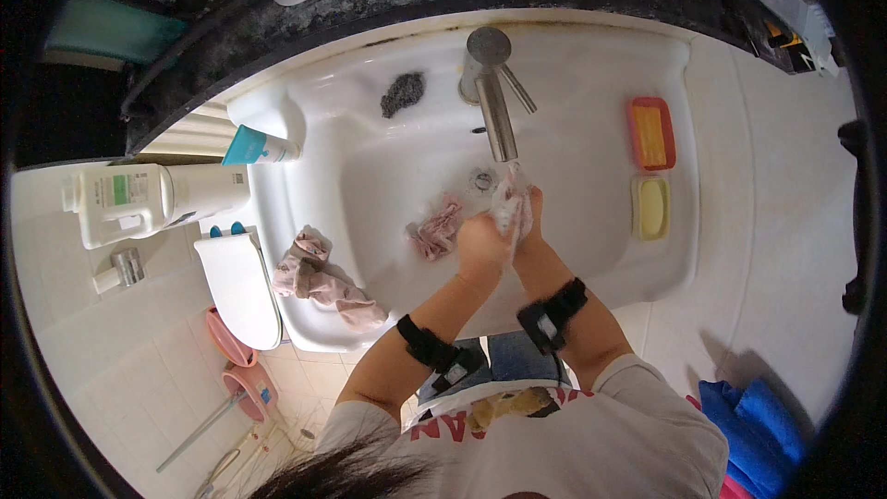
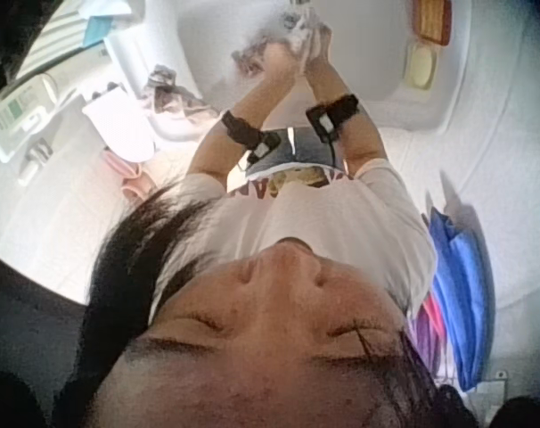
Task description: The person washes a small piece of cloth by hand in a bathroom sink. They wet the cloth, apply soap, scrub it, rinse it under running water, and wring it out.
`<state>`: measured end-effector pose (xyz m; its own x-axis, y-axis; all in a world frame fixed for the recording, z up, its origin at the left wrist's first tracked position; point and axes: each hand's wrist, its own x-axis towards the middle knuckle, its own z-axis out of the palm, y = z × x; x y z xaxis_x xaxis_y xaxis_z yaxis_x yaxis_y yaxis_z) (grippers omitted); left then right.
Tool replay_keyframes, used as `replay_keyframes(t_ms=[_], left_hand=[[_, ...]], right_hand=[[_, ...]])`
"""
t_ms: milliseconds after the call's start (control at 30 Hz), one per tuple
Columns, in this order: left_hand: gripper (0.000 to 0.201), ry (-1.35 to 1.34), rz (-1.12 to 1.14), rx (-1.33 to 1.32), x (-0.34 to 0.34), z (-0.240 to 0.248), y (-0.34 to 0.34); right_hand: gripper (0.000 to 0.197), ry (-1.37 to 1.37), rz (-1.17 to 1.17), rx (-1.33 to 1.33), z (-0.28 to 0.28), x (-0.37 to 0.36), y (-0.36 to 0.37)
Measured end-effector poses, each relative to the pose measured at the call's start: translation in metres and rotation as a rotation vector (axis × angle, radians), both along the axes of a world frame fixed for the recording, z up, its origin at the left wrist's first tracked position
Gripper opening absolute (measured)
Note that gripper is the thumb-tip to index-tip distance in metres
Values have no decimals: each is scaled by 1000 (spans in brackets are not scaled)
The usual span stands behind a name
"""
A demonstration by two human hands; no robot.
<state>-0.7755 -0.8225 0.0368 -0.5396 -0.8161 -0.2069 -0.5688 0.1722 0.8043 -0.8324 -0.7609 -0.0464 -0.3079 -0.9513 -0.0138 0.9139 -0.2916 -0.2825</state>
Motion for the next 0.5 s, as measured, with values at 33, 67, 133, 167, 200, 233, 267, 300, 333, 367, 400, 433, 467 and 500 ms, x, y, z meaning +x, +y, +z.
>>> replay_keyframes(t_ms=[33,67,133,167,200,233,267,300,333,367,400,433,467,500], left_hand=[[55,7,-43,-42,-1,1,-1],[55,-42,-12,102,0,4,0],[47,-107,80,339,-1,5,-3],[41,-238,17,482,-2,5,-8],[47,-227,-22,287,-2,5,-5],[47,-198,-53,209,-2,4,-8],[47,-171,-82,127,-3,3,-8],[47,-146,-109,43,-3,3,-9],[40,-148,-35,201,-3,1,-11],[35,-104,71,295,-3,2,-10],[37,-198,8,355,-3,1,-12],[40,-244,-22,345,-3,2,-10],[43,-275,-60,323,-2,2,-11],[44,-263,-44,262,-1,3,-11]], right_hand=[[42,-7,-90,-38,-2,3,1],[42,22,-112,-19,-3,3,1],[40,497,-125,656,-1,3,3],[39,475,-66,714,1,1,5],[37,412,-52,697,5,-1,6],[36,389,-55,594,9,-3,8],[38,258,2,198,12,-8,8],[38,214,-93,318,16,-4,8],[38,161,-138,313,20,-5,7],[38,201,-176,409,22,1,5],[38,699,-85,841,25,2,5],[37,587,-136,828,26,5,1],[35,401,-228,752,28,7,0],[34,204,-290,582,29,7,-3]])
